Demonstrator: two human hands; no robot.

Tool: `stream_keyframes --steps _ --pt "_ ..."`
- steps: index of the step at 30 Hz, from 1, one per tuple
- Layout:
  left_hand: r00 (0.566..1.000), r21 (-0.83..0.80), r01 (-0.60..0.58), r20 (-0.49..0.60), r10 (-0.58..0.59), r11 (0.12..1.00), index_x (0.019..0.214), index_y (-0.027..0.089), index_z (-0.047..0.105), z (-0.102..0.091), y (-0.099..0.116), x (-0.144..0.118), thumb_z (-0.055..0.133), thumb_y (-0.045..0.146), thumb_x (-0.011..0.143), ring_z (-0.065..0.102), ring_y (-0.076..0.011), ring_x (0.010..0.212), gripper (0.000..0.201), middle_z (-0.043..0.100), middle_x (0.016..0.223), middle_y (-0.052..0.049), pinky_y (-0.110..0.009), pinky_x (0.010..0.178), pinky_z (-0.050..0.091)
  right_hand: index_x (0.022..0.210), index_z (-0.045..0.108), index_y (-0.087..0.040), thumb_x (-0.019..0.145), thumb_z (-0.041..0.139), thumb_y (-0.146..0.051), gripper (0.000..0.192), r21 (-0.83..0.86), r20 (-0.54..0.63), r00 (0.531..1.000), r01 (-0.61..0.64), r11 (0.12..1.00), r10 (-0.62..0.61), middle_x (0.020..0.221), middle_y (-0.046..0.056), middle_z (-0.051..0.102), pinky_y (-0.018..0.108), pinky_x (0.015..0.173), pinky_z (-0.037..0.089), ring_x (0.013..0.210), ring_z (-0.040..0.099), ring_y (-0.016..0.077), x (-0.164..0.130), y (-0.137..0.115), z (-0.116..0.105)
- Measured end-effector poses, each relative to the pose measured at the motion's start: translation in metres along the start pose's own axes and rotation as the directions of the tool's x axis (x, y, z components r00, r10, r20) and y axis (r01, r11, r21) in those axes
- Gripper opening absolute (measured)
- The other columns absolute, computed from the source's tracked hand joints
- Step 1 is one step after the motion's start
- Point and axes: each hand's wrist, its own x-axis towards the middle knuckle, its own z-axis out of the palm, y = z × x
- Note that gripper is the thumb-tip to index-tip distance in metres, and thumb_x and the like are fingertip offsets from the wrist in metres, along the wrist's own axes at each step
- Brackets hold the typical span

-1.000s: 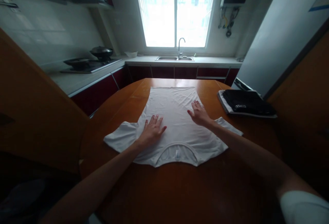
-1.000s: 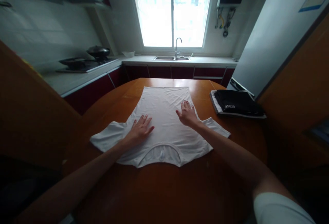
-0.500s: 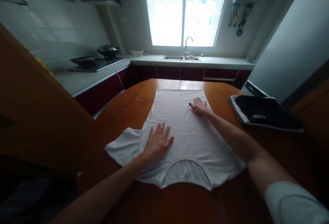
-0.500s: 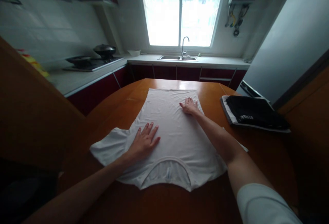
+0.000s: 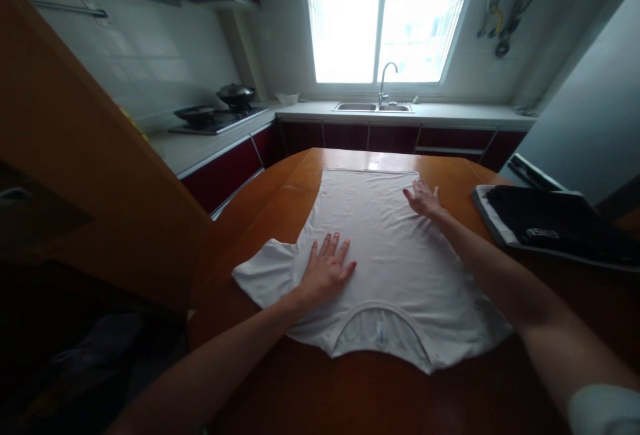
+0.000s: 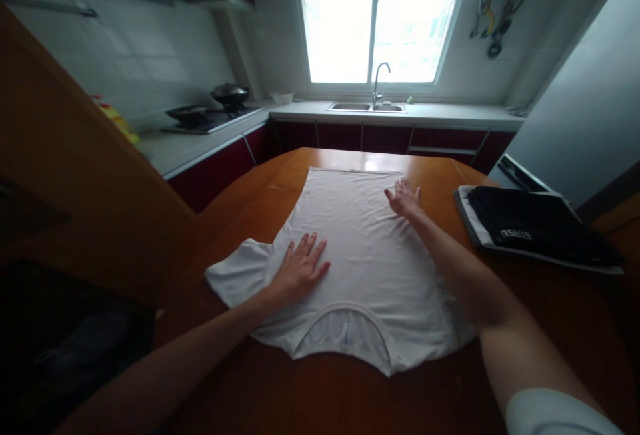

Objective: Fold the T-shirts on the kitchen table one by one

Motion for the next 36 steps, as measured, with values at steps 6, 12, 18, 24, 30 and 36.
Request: stream_keyframes --steps 6,12,18,24,30,36 --pt "0.999 0.000 0.033 -0.009 -0.033 0.999 0.158 0.023 0.036 -0.014 -0.002 0.002 0.036 0.051 0.103 0.018 -0.0313 0.155 0.062 0.027 0.167 -0.011 -0.059 0.124 0.018 0.156 0.035 -0.006 0.106 0.019 -0.050 0.068 0.077 -0.101 0.975 0.204 0.976 -0.196 0.167 0.020 0.021 0.058 0.124 0.012 0.156 0.014 0.0293 -0.080 -0.026 -0.029" --pt "0.980 -0.014 0.185 -0.065 -0.186 0.983 0.152 0.018 0.045 -0.051 -0.059 0.011 0.044 0.042 0.103 0.030 -0.0327 0.151 0.054 0.037 0.162 -0.013 -0.056 0.122 0.024 0.156 0.039 -0.017 0.104 0.025 -0.049 0.063 0.159 -0.027 0.924 0.380 0.911 -0.380 0.165 0.015 0.030 0.060 0.120 0.024 0.155 0.022 0.0289 -0.197 -0.036 -0.018" --pt "0.884 -0.114 0.446 -0.096 -0.457 0.888 0.133 0.011 0.062 -0.101 -0.138 -0.009 0.055 0.035 0.097 0.067 -0.0227 0.117 0.044 0.069 0.129 -0.015 -0.028 0.099 0.050 0.154 0.044 -0.024 0.101 0.036 -0.051 0.060 0.109 0.020 0.894 0.444 0.890 -0.448 0.165 0.012 0.031 0.060 0.119 0.026 0.154 0.023 0.0286 -0.247 -0.024 0.006" --pt "0.839 -0.052 0.532 -0.102 -0.535 0.845 0.123 0.012 0.066 -0.087 -0.150 -0.030 0.065 0.043 0.089 0.067 -0.0260 0.111 0.046 0.072 0.119 -0.015 -0.032 0.098 0.050 0.156 0.039 -0.018 0.101 0.035 -0.044 0.061 0.067 0.087 0.903 0.416 0.907 -0.420 0.165 0.017 0.028 0.064 0.118 0.024 0.154 0.021 0.0318 -0.251 -0.019 0.013" --pt "0.840 0.018 0.524 -0.173 -0.513 0.852 0.121 0.013 0.066 -0.073 -0.160 -0.020 0.060 0.044 0.090 0.063 -0.0291 0.116 0.045 0.068 0.122 -0.017 -0.037 0.105 0.046 0.157 0.036 -0.013 0.103 0.035 -0.041 0.061 0.058 0.129 0.902 0.409 0.911 -0.413 0.167 0.021 0.021 0.064 0.120 0.018 0.155 0.015 0.0333 -0.259 -0.029 -0.004" --pt "0.903 -0.059 0.227 -0.362 -0.233 0.972 0.129 0.011 0.060 -0.065 -0.136 0.004 0.044 0.040 0.093 0.057 -0.0266 0.128 0.049 0.062 0.135 -0.016 -0.036 0.114 0.041 0.155 0.038 -0.013 0.104 0.036 -0.041 0.058 0.112 0.144 0.890 0.420 0.901 -0.433 0.166 0.020 0.025 0.062 0.120 0.016 0.155 0.018 0.0331 -0.259 -0.035 -0.011"
